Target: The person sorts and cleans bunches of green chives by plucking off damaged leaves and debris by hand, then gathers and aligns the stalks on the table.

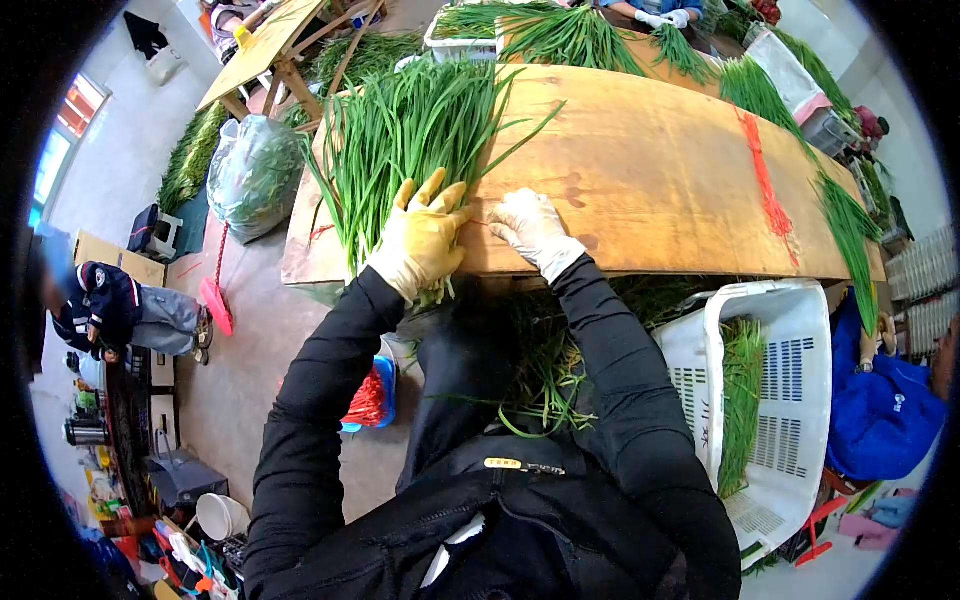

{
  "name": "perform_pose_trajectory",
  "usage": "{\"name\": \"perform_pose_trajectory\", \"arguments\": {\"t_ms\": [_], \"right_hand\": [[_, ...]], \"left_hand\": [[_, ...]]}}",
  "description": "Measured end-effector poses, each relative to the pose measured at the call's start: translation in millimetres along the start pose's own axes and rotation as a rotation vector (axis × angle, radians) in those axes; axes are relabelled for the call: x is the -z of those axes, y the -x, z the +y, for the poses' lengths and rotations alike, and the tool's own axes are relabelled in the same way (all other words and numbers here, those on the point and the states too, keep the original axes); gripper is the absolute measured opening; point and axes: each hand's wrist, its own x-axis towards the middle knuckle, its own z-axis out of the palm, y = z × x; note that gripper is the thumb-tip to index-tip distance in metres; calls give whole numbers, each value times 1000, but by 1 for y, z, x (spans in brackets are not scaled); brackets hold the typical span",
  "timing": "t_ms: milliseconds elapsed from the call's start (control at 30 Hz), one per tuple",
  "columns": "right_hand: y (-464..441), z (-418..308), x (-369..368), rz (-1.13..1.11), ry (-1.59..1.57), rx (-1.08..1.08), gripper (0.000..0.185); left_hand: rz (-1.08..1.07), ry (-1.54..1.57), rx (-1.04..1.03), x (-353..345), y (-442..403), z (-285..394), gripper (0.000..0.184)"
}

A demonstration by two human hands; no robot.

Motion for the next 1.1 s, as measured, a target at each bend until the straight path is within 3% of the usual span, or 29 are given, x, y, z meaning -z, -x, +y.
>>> {"name": "perform_pose_trajectory", "arguments": {"t_ms": [233,367,600,667,767,900,933,967,1033,1067,1100], "right_hand": [[-2,12,-3,22,-248,10,9],[-4,10,-1,21,-314,35,8],[-4,12,0,11,-315,11,8],[-3,11,2,17,-332,-17,5],[-1,15,2,11,-353,-39,6],[0,1,28,-70,-375,-132,24],[3,1,31,-41,-420,-165,26],[5,5,31,-44,-377,-163,26],[5,-5,32,103,-310,-136,26],[0,-16,30,187,-295,-121,26],[-5,-29,28,225,-357,-73,26]], "left_hand": [[117,54,62,-13,11,-10,53],[320,118,122,-26,14,-6,42],[376,156,158,-29,15,-6,32],[294,90,133,-20,17,-5,40],[187,336,-17,17,29,-6,54],[655,820,-166,44,52,-56,39],[792,906,-142,42,60,-79,37],[926,1199,48,16,65,-110,30],[856,1048,500,-17,85,-161,25],[639,599,709,-19,93,-174,27],[551,508,754,-26,92,-180,28]]}}
